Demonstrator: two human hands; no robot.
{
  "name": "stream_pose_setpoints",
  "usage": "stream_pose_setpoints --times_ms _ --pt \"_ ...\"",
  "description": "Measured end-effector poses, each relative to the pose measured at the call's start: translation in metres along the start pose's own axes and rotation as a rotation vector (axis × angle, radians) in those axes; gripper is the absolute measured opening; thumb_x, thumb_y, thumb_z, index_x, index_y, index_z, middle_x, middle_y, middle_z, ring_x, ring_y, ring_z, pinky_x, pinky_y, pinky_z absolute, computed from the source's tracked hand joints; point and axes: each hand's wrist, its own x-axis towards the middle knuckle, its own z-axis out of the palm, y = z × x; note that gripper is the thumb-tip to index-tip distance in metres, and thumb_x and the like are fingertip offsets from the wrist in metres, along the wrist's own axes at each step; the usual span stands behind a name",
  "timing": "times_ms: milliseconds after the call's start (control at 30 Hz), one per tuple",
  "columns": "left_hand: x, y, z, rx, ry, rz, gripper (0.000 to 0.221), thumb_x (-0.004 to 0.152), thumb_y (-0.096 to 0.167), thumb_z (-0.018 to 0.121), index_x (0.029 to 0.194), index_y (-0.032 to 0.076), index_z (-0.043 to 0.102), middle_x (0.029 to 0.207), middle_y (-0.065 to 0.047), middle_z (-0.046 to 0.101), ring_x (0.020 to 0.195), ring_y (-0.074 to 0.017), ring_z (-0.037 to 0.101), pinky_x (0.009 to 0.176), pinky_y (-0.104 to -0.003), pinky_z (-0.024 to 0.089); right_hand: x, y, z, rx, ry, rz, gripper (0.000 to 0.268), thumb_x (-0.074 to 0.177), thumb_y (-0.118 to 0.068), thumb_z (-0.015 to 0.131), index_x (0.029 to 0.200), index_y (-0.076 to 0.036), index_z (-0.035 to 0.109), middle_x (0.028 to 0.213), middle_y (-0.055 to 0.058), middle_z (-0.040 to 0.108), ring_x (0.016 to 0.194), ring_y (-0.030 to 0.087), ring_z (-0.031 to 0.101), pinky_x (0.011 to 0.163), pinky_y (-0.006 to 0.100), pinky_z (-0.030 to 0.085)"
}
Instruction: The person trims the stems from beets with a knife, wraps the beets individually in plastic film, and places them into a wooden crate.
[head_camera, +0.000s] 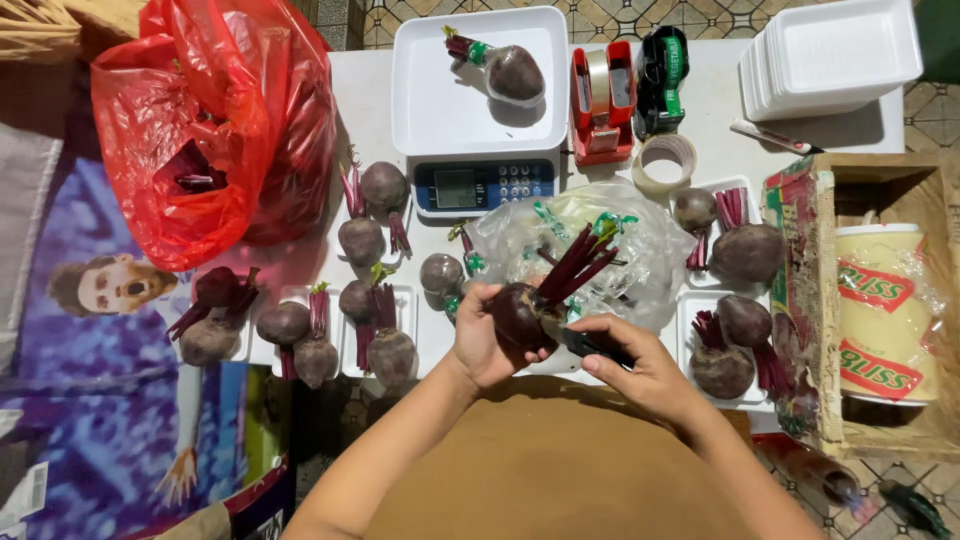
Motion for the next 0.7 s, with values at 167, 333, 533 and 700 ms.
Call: stream_pose_setpoints --times_ms 167,333,533,700 --pt "-0.007 0.003 0.019 0.011 -0.009 -0.001 0.065 0.078 0.058 0.051 0.130 0.020 0.062 0.103 -0.027 0.070 0.064 -0.0485 0.068 0.048 -0.037 0.055 0.002 -0.006 0.001 -0.035 0.012 -0.004 0.036 0.090 -0.014 0.072 0.124 -0.003 0.071 0.099 0.010 0.074 0.090 0.016 0.063 0.085 0.039 0.053" --pt "-0.003 0.002 0.011 0.043 -0.014 -0.010 0.066 0.077 0.060 0.050 0.128 0.020 0.063 0.099 -0.026 0.070 0.058 -0.0456 0.064 0.044 -0.033 0.053 0.002 0.000 -0.001 -0.076 0.060 -0.026 0.031 0.091 -0.015 0.071 0.120 -0.004 0.072 0.091 0.011 0.074 0.086 0.015 0.062 0.081 0.038 0.053" --pt "-0.007 -0.002 0.031 0.127 -0.035 0.015 0.070 0.080 0.056 0.047 0.137 0.017 0.056 0.102 -0.027 0.069 0.057 -0.0435 0.065 0.042 -0.033 0.053 -0.007 0.009 0.003 -0.087 0.091 -0.035 0.028 0.090 -0.017 0.073 0.115 -0.004 0.074 0.086 0.012 0.075 0.083 0.015 0.063 0.078 0.039 0.054" --pt "-0.011 -0.003 0.050 0.443 -0.085 0.386 0.069 0.076 0.040 0.055 0.133 0.002 0.045 0.102 -0.023 0.063 0.061 -0.0350 0.067 0.044 -0.033 0.054 -0.005 -0.001 0.003 -0.101 0.132 -0.024 0.026 0.092 -0.017 0.070 0.115 -0.006 0.074 0.083 0.012 0.074 0.082 0.014 0.061 0.077 0.038 0.054"
